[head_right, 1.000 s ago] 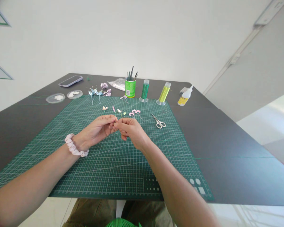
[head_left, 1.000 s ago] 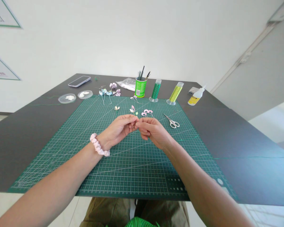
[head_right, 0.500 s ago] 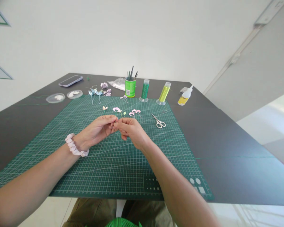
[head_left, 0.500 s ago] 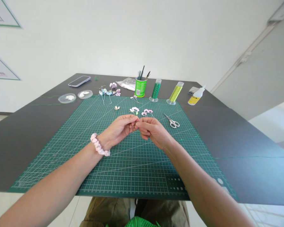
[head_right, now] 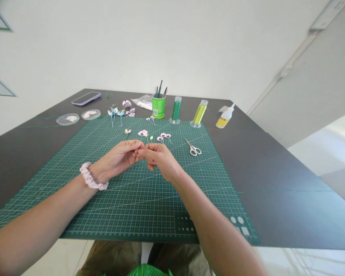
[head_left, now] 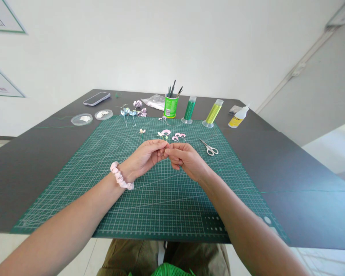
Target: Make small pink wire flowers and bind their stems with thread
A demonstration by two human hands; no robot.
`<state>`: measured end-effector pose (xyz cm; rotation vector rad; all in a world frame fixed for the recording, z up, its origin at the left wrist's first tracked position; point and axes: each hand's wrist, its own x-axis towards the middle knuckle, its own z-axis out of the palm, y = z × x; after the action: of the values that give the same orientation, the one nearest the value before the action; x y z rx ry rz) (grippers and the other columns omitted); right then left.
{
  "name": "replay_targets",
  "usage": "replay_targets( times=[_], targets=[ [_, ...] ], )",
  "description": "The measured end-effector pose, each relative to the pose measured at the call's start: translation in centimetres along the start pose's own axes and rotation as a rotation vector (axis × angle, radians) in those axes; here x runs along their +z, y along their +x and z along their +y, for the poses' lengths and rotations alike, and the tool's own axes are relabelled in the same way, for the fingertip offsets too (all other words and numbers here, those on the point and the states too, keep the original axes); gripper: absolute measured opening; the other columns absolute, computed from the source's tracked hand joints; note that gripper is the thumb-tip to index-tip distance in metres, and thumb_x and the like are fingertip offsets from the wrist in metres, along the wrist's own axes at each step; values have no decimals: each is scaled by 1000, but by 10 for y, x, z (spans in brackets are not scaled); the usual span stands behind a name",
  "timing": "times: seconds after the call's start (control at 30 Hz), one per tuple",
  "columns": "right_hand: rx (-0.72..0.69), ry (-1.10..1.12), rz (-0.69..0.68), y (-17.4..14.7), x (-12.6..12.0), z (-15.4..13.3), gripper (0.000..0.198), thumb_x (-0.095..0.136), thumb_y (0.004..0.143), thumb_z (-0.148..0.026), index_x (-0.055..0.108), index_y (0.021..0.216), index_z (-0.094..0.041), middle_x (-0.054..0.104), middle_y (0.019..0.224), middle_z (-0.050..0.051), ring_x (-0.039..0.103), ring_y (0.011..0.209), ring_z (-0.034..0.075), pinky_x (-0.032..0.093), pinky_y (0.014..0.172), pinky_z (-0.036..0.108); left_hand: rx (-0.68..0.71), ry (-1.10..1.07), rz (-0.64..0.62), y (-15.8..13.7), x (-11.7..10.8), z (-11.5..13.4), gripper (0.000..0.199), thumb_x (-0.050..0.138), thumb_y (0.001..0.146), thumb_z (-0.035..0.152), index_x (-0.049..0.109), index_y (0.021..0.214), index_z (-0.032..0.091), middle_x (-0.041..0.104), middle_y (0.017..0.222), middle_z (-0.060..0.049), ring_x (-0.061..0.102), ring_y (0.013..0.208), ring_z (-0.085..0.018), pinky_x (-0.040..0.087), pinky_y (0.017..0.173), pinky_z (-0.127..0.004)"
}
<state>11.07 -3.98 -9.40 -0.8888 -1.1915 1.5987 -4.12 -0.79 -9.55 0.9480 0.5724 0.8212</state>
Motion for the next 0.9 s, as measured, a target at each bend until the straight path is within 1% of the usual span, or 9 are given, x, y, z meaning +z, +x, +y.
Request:
replay_targets(
  times=[0.37, 0.73, 0.9],
  targets=[
    [7, 21, -3, -1, -1, -1, 27, 75, 69, -33, 57, 56, -19, 34, 43, -10, 23, 42, 6, 27, 38, 20, 3, -15, 1, 0, 2, 1, 19, 75, 74, 26, 68, 65, 12, 55, 60, 1, 47, 59, -8, 41, 61, -21],
    [3, 45, -10, -1, -1, -1, 24, 74, 69, -33, 59, 57, -18, 32, 43, -11, 22, 41, 6, 27, 38, 20, 25, -28, -1, 0, 3, 2, 19, 77, 72, 26, 69, 65, 11, 53, 58, 2, 48, 60, -8, 43, 64, -22],
    [-21, 37, 4, -1, -1, -1, 26, 74, 69, -33, 57, 56, -19, 32, 43, -11, 22, 41, 6, 26, 39, 21, 49, 2, 34, 1, 3, 1, 20, 79, 71, 29, 69, 66, 12, 50, 56, 3, 46, 59, -8, 41, 61, -22]
  ],
)
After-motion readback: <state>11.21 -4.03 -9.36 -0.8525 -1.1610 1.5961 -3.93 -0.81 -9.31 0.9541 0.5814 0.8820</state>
